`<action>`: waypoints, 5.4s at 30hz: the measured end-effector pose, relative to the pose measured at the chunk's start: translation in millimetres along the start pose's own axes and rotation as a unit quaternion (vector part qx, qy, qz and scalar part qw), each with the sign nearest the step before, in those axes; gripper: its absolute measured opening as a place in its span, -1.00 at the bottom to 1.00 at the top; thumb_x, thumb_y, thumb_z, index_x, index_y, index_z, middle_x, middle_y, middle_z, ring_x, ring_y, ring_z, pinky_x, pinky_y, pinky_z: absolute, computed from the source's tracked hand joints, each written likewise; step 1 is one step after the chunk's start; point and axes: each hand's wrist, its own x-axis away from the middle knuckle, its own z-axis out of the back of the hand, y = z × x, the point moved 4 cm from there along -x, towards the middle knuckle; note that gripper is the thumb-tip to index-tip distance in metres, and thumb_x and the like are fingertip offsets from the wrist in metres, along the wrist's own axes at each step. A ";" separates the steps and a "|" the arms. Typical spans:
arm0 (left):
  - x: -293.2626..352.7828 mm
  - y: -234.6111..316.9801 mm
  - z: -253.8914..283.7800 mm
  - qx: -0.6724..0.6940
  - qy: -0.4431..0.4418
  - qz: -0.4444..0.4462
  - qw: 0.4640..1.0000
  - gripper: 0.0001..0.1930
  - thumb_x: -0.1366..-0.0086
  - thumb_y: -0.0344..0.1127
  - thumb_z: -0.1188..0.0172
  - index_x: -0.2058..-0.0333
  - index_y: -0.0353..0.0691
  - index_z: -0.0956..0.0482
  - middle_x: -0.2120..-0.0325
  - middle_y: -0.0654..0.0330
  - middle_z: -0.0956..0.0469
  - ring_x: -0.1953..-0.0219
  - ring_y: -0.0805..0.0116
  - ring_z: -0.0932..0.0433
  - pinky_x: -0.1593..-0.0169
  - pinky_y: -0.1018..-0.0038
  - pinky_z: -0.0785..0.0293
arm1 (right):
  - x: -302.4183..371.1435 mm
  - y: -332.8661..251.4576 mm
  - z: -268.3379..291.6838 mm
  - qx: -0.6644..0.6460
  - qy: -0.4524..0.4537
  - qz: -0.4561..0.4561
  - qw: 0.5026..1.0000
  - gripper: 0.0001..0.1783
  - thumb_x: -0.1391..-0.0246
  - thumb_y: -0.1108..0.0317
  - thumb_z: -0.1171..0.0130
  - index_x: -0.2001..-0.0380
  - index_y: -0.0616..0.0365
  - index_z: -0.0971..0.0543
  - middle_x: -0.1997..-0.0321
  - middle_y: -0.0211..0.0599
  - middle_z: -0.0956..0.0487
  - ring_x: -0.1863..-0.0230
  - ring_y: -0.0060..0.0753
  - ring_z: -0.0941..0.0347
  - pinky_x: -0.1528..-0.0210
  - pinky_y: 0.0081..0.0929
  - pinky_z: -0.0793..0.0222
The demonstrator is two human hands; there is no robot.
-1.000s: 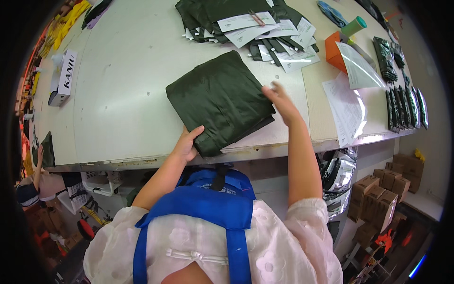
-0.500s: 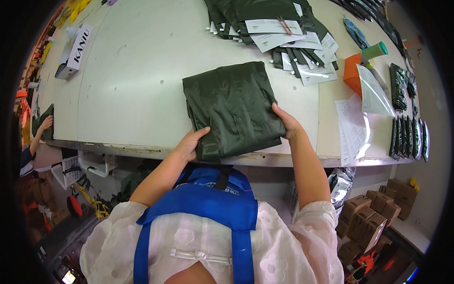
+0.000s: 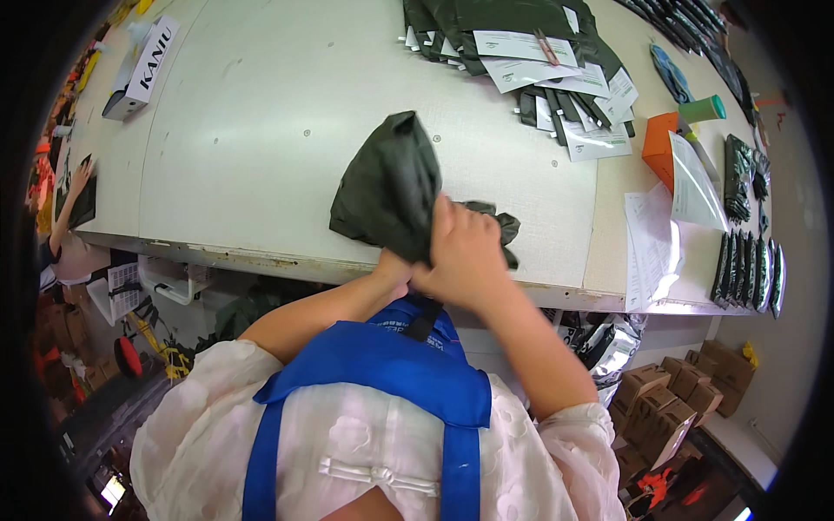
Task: The person folds a green raincoat on a white table, smoothing the fabric and aligning edges. The person then places the folded raincoat into a clear plastic bag and sets it aside.
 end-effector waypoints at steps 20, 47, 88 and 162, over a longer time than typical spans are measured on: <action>7.0 170.3 52.0 -0.222 -0.263 -0.071 0.936 -0.33 -0.04 -0.34 -0.37 -0.15 -0.24 -0.32 -0.03 0.08 -0.43 -0.06 0.29 -0.40 -0.12 0.40 -0.35 | -17.5 -23.5 8.7 -0.076 -0.238 0.105 0.962 -0.09 0.37 0.28 -0.31 -0.15 0.28 -0.23 0.28 0.07 -0.54 0.27 0.08 -0.53 0.21 -0.17 -0.46; -300.2 330.4 -42.9 -0.337 0.213 -0.372 0.839 -0.85 -0.11 -0.31 -0.21 0.42 -0.27 -0.54 0.43 0.09 -0.57 0.36 0.17 -0.55 0.28 0.31 -0.48 | 37.1 98.3 -24.4 -0.241 -0.153 -0.274 0.918 -0.02 0.38 0.29 -0.36 -0.25 0.07 -0.25 0.08 0.06 -0.54 0.10 0.12 -0.50 0.03 -0.17 -0.42; 33.9 89.5 129.9 -0.738 0.124 -0.375 0.547 -0.35 -0.19 0.01 -0.15 -0.26 0.07 -0.25 -0.32 0.10 -0.06 -0.35 -0.01 0.00 -0.32 -0.01 0.07 | -89.6 69.4 -142.7 -0.924 -0.067 -0.196 0.320 -0.36 0.13 0.38 -0.05 -0.10 0.39 -0.33 -0.01 0.10 -0.51 0.04 0.09 -0.49 -0.10 -0.09 -0.42; 48.8 62.3 60.6 -0.038 -0.247 0.101 0.963 -0.52 -0.40 -0.19 0.00 -0.18 -0.29 -0.17 -0.05 0.11 -0.37 -0.06 0.27 -0.42 -0.09 0.31 -0.40 | -66.0 -13.6 -43.3 -0.162 -0.162 -0.060 0.972 0.10 0.23 0.05 -0.30 -0.30 0.36 -0.02 0.05 0.23 -0.49 0.01 0.18 -0.46 -0.01 -0.16 -0.40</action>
